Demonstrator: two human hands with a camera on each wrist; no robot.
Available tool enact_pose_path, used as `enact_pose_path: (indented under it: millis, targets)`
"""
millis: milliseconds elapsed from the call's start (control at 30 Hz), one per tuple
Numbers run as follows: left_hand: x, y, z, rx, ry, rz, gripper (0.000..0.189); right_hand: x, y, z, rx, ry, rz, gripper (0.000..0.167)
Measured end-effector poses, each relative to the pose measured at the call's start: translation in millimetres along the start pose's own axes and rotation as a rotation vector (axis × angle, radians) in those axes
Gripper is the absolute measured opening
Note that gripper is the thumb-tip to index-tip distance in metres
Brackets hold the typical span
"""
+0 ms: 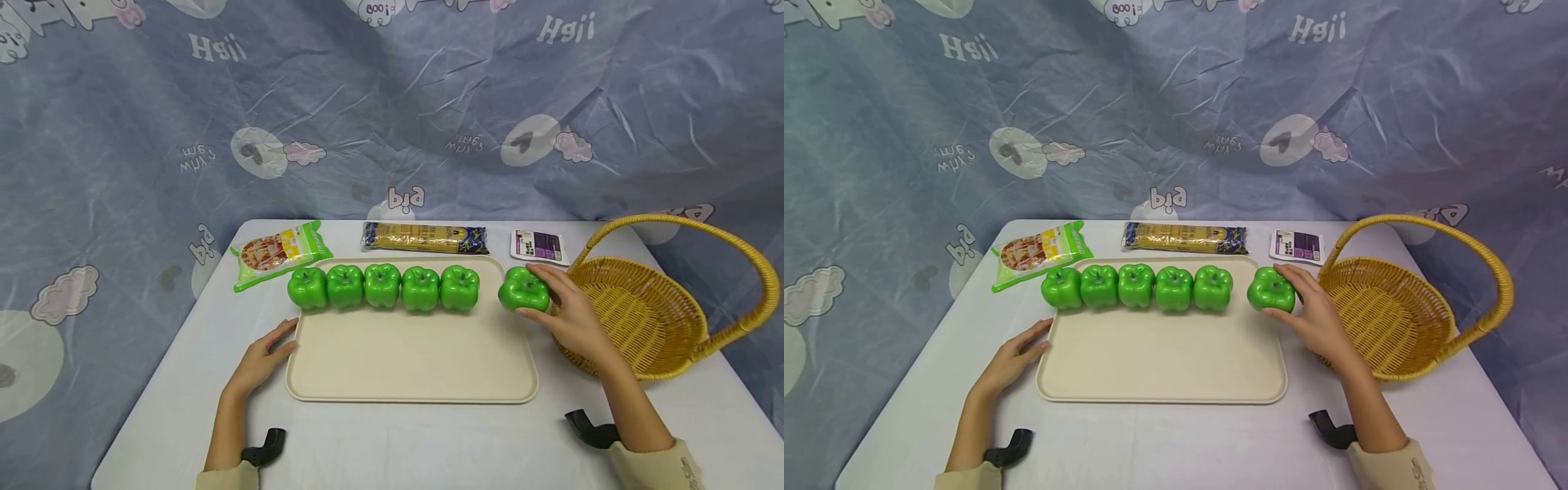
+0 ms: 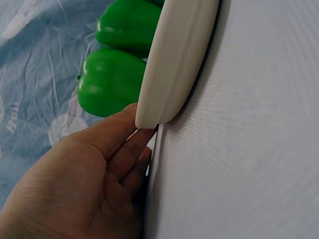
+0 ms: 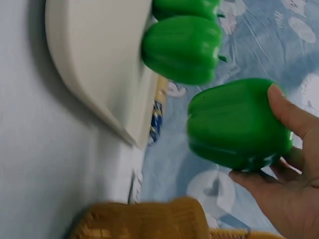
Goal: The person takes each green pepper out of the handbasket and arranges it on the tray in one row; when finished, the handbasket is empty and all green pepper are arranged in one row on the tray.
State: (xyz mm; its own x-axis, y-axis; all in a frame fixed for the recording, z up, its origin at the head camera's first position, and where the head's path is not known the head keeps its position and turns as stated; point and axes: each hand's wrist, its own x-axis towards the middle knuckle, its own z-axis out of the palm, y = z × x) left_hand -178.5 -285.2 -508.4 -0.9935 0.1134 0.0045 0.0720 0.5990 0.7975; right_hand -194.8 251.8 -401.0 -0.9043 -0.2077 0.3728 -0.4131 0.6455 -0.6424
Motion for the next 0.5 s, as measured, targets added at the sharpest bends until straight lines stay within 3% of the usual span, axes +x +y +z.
enact_pose_path:
  millis: [267,500]
  targets:
    - [0.1,-0.9,0.3,-0.002,0.005,-0.006,0.051,18.5,13,27,-0.070,-0.084,-0.019,0.073]
    - [0.6,-1.0,0.6,0.004,0.008,-0.010,0.050,30.6,24,30,-0.128,-0.161,-0.001,0.073]
